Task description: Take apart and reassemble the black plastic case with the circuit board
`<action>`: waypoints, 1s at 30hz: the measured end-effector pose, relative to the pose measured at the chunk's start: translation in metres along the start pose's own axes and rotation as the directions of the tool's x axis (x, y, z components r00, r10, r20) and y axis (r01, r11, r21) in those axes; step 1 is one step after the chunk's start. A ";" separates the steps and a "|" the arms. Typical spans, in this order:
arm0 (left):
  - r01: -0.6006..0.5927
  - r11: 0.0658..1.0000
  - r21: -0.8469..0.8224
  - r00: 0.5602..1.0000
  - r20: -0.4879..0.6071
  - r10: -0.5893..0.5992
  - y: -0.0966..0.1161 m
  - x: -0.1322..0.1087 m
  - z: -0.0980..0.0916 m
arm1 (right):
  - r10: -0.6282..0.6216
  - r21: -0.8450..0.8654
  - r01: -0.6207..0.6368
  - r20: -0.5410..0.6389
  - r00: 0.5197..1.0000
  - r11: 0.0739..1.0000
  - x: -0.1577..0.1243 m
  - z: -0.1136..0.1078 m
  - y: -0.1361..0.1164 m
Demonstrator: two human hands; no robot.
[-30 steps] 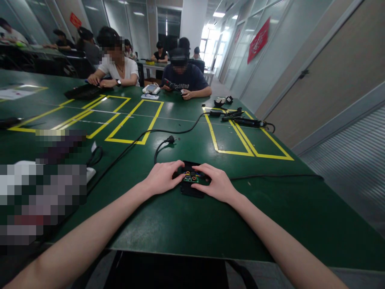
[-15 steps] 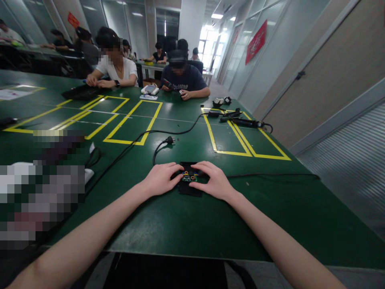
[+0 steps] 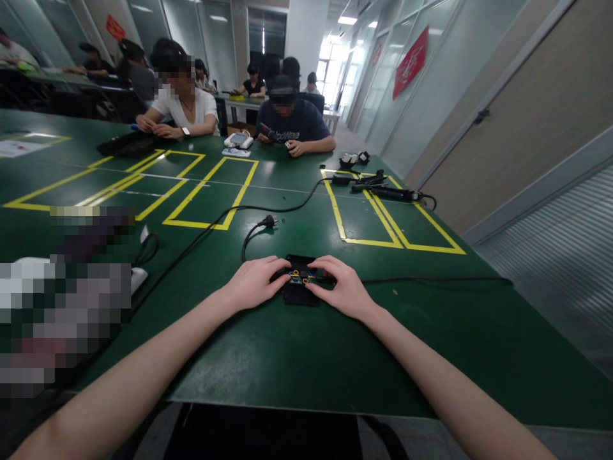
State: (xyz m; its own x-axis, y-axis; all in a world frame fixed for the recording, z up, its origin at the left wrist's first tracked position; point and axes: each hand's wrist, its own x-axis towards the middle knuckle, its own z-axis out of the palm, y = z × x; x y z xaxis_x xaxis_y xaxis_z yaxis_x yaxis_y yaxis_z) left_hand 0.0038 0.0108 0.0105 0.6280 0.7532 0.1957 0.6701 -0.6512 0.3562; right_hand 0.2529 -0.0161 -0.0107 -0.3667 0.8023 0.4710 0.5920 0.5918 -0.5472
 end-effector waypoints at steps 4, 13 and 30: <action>0.009 1.000 0.005 1.000 -0.025 -0.009 0.000 -0.001 0.000 | 0.010 -0.025 -0.009 0.027 1.000 1.000 -0.001 -0.005 -0.001; -0.002 0.998 -0.066 1.000 0.000 0.002 -0.005 0.000 -0.004 | 0.010 0.077 -0.023 0.170 0.985 0.997 -0.002 -0.023 0.009; -0.066 0.979 -0.193 0.981 -0.194 0.028 -0.007 0.000 -0.006 | 0.028 -0.058 -0.025 0.063 0.998 0.998 -0.001 -0.034 0.011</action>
State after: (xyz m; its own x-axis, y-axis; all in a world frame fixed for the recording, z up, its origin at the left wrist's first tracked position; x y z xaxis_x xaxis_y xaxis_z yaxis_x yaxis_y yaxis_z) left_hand -0.0035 0.0154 0.0139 0.5575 0.7385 0.3791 0.5382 -0.6692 0.5123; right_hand 0.2839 -0.0129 0.0065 -0.3942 0.8221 0.4108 0.6418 0.5662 -0.5172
